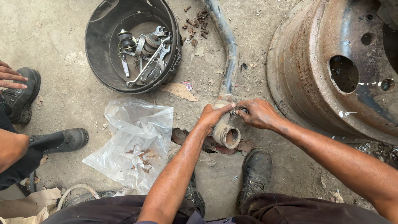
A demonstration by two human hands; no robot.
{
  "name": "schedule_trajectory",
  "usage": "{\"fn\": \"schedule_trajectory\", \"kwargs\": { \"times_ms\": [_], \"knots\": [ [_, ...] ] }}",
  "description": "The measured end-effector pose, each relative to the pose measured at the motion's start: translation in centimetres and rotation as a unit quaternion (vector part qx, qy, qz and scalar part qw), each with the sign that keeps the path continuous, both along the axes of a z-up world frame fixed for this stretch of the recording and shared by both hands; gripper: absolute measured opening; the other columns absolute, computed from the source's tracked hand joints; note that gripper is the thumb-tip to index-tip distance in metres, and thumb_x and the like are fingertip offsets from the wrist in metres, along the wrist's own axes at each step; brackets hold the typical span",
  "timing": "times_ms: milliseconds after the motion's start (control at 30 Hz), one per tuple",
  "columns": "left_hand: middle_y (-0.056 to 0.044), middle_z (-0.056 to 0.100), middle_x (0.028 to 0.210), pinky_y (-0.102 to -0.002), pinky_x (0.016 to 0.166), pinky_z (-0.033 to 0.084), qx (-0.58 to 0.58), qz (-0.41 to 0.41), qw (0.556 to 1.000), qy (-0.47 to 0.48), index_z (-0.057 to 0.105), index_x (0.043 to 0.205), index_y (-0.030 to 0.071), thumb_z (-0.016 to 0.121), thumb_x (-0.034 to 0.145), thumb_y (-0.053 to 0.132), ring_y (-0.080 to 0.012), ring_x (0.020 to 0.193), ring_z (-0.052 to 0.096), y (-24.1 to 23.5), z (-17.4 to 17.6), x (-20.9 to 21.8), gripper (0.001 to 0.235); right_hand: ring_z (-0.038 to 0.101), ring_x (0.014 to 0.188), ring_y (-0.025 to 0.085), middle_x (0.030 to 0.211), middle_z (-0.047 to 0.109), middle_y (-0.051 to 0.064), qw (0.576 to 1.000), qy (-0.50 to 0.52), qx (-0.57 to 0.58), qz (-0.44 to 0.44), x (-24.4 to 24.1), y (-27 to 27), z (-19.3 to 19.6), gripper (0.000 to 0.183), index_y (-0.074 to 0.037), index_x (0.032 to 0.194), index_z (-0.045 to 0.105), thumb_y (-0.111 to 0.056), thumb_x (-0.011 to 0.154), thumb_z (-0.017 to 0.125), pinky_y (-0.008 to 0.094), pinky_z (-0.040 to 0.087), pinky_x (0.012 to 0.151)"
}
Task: The person sits on the ground and uses a wrench to tighten a hose clamp on a curved metal pipe. They repeatedly adjust the clamp and reposition the pipe while working.
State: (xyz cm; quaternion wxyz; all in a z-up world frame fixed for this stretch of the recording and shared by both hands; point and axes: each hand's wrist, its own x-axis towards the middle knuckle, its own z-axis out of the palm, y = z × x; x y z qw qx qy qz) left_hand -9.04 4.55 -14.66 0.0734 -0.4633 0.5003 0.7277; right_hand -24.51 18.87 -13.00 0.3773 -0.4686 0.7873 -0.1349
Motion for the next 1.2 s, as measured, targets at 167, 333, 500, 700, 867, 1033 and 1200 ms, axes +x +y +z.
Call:
{"fn": "schedule_trajectory", "kwargs": {
  "times_ms": [167, 333, 500, 700, 867, 1033, 1200],
  "knots": [
    [-0.023, 0.076, 0.092, -0.034, 0.058, 0.064, -0.003, -0.008, 0.999, -0.031, 0.069, 0.11, -0.012, 0.087, 0.074, 0.037, -0.0252, 0.072, 0.078, -0.2, -0.2, -0.1, 0.063, 0.073, 0.075, 0.027, 0.085, 0.079, 0.016, 0.99, 0.049, -0.084, 0.1, -0.9, -1.0, -0.1, 0.034, -0.012, 0.116, 0.076, -0.032, 0.09, 0.067, 0.052, 0.052, 0.086],
    [-0.027, 0.076, 0.093, -0.036, 0.056, 0.065, 0.005, -0.009, 1.0, -0.027, 0.066, 0.113, -0.015, 0.087, 0.075, 0.035, -0.0271, 0.071, 0.078, 0.2, -0.2, 0.0, 0.067, 0.074, 0.077, 0.029, 0.089, 0.078, 0.016, 0.997, -0.043, 0.044, 0.05, -0.9, -1.3, -0.4, 0.034, -0.011, 0.117, 0.076, -0.036, 0.097, 0.064, 0.048, 0.057, 0.077],
    [-0.027, 0.076, 0.095, -0.036, 0.058, 0.066, 0.02, -0.005, 1.0, -0.017, 0.064, 0.114, -0.017, 0.087, 0.072, 0.038, -0.0276, 0.074, 0.079, 0.5, -0.5, -0.3, 0.072, 0.074, 0.081, 0.031, 0.092, 0.078, 0.015, 0.999, -0.022, 0.024, 0.036, -1.0, -1.0, -0.1, 0.032, -0.012, 0.115, 0.076, -0.034, 0.095, 0.064, 0.049, 0.056, 0.079],
    [-0.029, 0.075, 0.099, -0.037, 0.061, 0.067, 0.056, -0.014, 0.998, -0.02, 0.06, 0.12, -0.018, 0.088, 0.067, 0.041, -0.0298, 0.078, 0.079, -0.4, -1.7, -0.5, 0.084, 0.074, 0.08, 0.03, 0.088, 0.078, 0.014, 0.999, -0.024, 0.041, 0.018, -0.9, -1.1, 1.1, 0.029, -0.015, 0.114, 0.077, -0.033, 0.096, 0.064, 0.049, 0.055, 0.078],
    [-0.031, 0.071, 0.101, -0.039, 0.061, 0.068, 0.054, -0.005, 0.997, -0.053, 0.051, 0.124, -0.018, 0.085, 0.074, 0.049, -0.0317, 0.079, 0.079, -0.4, -2.4, -0.7, 0.09, 0.072, 0.074, 0.031, 0.08, 0.076, 0.016, 0.999, -0.007, 0.045, 0.028, -1.0, -1.2, 1.3, 0.029, -0.015, 0.115, 0.077, -0.034, 0.096, 0.065, 0.05, 0.054, 0.075],
    [-0.027, 0.075, 0.098, -0.036, 0.059, 0.068, 0.082, -0.001, 0.997, 0.012, 0.062, 0.122, -0.017, 0.088, 0.072, 0.039, -0.0282, 0.077, 0.078, -0.1, -1.7, -0.6, 0.079, 0.065, 0.064, 0.027, 0.074, 0.073, 0.013, 1.0, -0.026, 0.004, 0.015, -1.2, -0.6, -0.2, 0.029, -0.013, 0.114, 0.076, -0.031, 0.095, 0.065, 0.048, 0.052, 0.065],
    [-0.026, 0.075, 0.095, -0.034, 0.057, 0.068, 0.076, 0.013, 0.997, -0.009, 0.062, 0.119, -0.013, 0.085, 0.075, 0.035, -0.0263, 0.073, 0.079, 0.5, -0.1, -0.7, 0.069, 0.049, 0.06, 0.021, 0.072, 0.06, 0.006, 0.986, -0.105, 0.097, -0.091, 0.6, 0.7, -2.3, 0.037, -0.003, 0.096, 0.077, -0.033, 0.106, 0.058, 0.037, 0.047, 0.054]
  ]
}}
